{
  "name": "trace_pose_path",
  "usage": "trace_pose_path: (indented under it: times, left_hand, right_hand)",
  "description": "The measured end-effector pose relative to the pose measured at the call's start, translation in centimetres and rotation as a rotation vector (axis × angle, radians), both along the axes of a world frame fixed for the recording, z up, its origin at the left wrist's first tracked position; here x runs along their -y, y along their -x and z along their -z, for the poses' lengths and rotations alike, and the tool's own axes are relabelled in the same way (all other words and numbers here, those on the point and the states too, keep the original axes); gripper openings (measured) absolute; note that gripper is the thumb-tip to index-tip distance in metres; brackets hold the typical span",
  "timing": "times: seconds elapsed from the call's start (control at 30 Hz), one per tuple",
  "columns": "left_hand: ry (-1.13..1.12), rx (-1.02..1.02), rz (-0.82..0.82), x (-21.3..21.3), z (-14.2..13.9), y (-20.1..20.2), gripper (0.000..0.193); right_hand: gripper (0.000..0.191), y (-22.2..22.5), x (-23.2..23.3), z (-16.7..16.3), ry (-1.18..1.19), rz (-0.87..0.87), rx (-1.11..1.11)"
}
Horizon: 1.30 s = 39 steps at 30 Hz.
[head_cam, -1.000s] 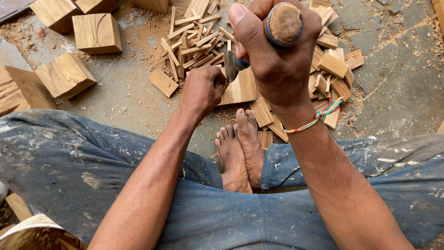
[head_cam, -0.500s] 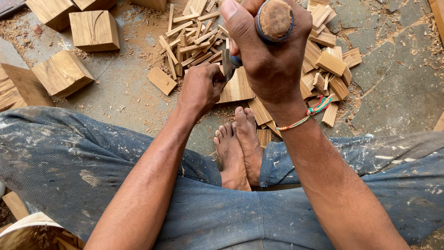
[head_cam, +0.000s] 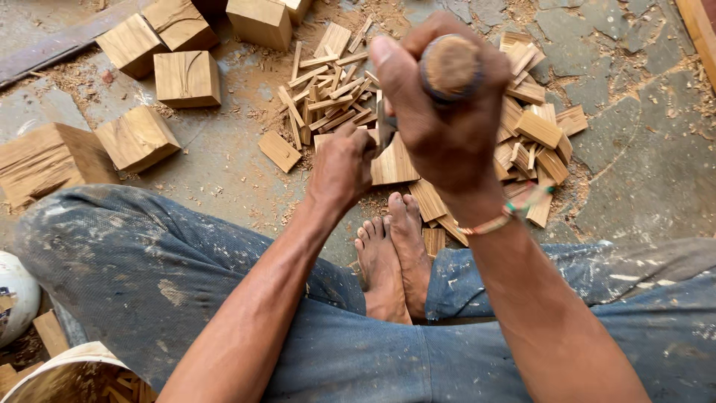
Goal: The person chisels and carves small blocks of wood by hand using a chisel, removing shavings and splitting the pieces while sitting on the floor.
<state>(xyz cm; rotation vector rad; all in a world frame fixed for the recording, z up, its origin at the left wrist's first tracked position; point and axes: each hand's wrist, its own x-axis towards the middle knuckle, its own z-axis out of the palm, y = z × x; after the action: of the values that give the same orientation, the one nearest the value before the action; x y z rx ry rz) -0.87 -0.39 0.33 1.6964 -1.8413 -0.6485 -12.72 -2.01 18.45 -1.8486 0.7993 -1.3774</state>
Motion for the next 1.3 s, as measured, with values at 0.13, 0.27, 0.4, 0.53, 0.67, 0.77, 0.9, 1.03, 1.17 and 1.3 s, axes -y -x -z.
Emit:
trace_pose_path:
  times: [0.13, 0.27, 0.4, 0.53, 0.67, 0.77, 0.9, 1.03, 1.17, 1.3]
  left_hand:
    - [0.021, -0.021, -0.027, -0.2, 0.1, 0.3, 0.007]
    - [0.046, -0.01, -0.033, -0.4, 0.0, 0.4, 0.002]
    - [-0.003, -0.134, -0.067, -0.8, -0.3, 0.6, 0.006]
    - [0.244, -0.057, -0.023, -0.9, -0.8, 0.5, 0.013]
    - [-0.067, -0.13, -0.101, -0.9, -1.6, 0.3, 0.006]
    - [0.119, -0.103, -0.109, -1.1, -2.1, 0.0, 0.012]
    - [0.183, -0.023, -0.115, -0.5, -2.4, -0.3, 0.027]
    - [0.121, -0.115, -0.114, -0.8, -2.0, -0.2, 0.025]
    - [0.213, -0.057, -0.1, -0.8, -1.5, -0.3, 0.029]
    - [0.046, -0.119, -0.112, -0.6, -1.2, 0.0, 0.018]
  right_hand:
    - [0.015, -0.4, -0.2, -0.1, -0.201, -0.038, 0.214]
    - [0.025, -0.9, -0.1, -0.5, 0.085, 0.083, -0.043]
    - [0.021, -0.4, -0.8, -0.8, 0.019, 0.067, 0.053]
    - [0.027, -0.8, -0.4, -1.0, 0.089, 0.046, -0.052]
    - [0.022, -0.2, -0.2, -1.5, 0.099, 0.041, -0.033]
    - [0.025, -0.2, -0.5, -1.2, 0.028, 0.04, -0.026]
    - [0.022, -1.2, 0.3, -1.3, 0.07, 0.003, -0.061]
    - [0.025, -0.7, -0.3, -1.5, 0.031, 0.039, -0.058]
    - [0.027, -1.2, 0.5, -1.4, 0.111, 0.021, -0.111]
    - [0.028, -0.6, -0.3, -1.3, 0.033, 0.028, -0.1]
